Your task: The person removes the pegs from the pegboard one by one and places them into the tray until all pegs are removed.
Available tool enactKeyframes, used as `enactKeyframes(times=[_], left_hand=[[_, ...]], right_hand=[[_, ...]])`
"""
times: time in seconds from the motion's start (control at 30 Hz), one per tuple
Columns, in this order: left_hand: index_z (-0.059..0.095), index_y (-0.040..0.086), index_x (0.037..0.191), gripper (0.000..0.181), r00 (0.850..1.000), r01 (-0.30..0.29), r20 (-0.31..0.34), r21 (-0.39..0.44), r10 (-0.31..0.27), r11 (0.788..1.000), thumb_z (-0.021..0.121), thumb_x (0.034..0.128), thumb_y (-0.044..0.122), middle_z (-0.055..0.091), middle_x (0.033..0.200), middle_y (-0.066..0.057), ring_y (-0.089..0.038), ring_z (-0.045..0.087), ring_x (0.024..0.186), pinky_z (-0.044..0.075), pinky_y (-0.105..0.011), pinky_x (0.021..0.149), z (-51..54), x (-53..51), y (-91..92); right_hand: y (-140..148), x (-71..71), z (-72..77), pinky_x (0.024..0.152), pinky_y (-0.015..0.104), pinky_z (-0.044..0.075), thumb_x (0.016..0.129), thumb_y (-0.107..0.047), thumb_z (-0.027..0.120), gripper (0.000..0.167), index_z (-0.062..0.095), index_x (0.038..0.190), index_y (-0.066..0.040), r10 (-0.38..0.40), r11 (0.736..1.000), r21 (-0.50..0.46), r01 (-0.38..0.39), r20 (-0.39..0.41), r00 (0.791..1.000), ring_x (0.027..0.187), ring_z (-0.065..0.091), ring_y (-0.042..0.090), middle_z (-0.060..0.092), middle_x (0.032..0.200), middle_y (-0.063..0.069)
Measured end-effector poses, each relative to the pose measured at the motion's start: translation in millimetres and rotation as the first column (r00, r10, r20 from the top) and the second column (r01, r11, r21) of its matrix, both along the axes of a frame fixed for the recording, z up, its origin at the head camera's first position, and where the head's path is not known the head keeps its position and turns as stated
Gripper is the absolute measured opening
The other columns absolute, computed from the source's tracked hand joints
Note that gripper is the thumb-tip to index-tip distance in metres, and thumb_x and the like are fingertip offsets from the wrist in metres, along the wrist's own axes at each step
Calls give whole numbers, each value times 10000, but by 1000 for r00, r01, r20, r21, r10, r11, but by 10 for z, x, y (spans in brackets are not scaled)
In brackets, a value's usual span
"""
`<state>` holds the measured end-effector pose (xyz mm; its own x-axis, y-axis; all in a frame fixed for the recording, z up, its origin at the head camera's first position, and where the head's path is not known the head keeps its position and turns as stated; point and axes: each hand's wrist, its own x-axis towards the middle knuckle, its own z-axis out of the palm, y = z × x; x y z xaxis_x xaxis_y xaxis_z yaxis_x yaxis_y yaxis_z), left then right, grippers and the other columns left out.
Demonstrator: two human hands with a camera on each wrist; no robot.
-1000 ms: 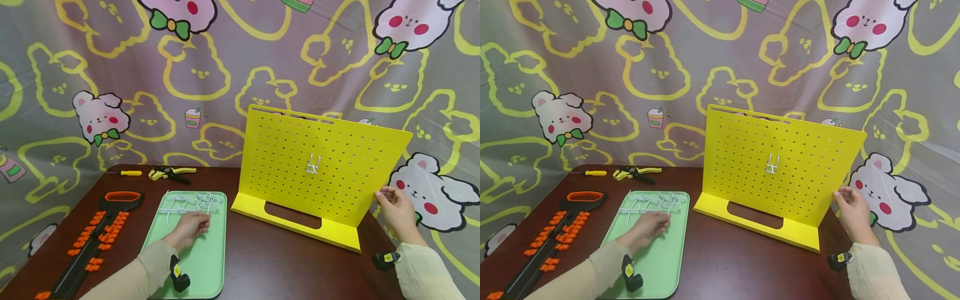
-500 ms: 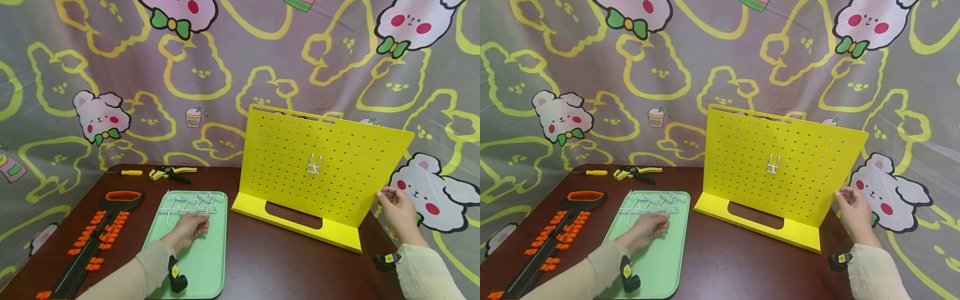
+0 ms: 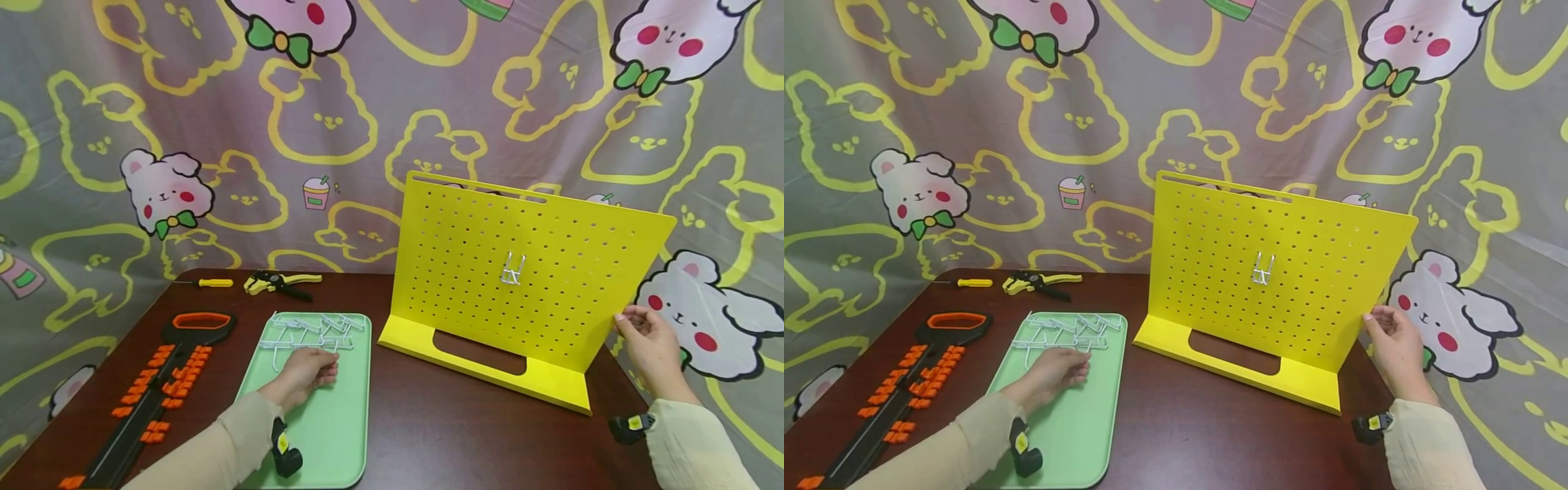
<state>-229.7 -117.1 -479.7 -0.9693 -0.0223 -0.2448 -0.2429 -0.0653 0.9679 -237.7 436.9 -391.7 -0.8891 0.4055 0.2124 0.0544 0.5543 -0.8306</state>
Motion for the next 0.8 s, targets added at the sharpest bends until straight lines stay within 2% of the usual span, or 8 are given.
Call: enactKeyframes(times=[0.23, 0.37, 0.47, 0.6, 0.8], left_hand=[[603, -111, 1022, 168, 1000, -17, 9, -11, 17, 1000, 591, 1038, 56, 596, 705, -59, -101, 563, 610, 507, -187, 526, 51, 6, -25], [578, -93, 1025, 163, 999, -24, -22, 0, 24, 1000, 586, 1039, 69, 572, 699, -43, -92, 536, 602, 478, -185, 512, 127, -40, -19], [558, -81, 1028, 161, 999, -15, -42, 14, 16, 1000, 579, 1046, 77, 579, 750, -53, -87, 552, 626, 490, -184, 527, 226, -96, 24], [546, -77, 1068, 171, 998, 13, -55, 37, -11, 999, 574, 1052, 90, 583, 794, -53, -80, 571, 649, 517, -177, 552, 407, -165, 167], [544, -103, 1215, 271, 989, 136, -68, 101, -130, 985, 578, 1058, 115, 618, 845, -64, -109, 597, 700, 545, -190, 617, 715, -332, 453]], right_hand=[[0, 8, 16, 665, 105, 534, 1076, -311, 558, 379, 517, 1256, 20, -3, 1000, -6, 3, 13, 1000, 746, 570, -28, 564, 939, -63], [4, 11, 24, 667, 102, 532, 1078, -316, 554, 401, 509, 1276, 28, 2, 1000, 0, -2, 17, 1000, 752, 569, -24, 566, 957, -44], [3, 15, 26, 659, 107, 532, 1078, -313, 553, 397, 510, 1274, 29, 5, 1000, 7, -5, 15, 1000, 748, 568, -18, 570, 947, -49], [7, 12, 15, 652, 122, 537, 1077, -301, 557, 375, 514, 1258, 25, 9, 1000, 3, -9, 14, 1000, 737, 573, -21, 572, 941, -42], [12, 6, 0, 652, 122, 535, 1080, -300, 551, 377, 512, 1265, 26, 8, 1000, 7, -9, 20, 1000, 741, 572, -26, 576, 979, 7]])
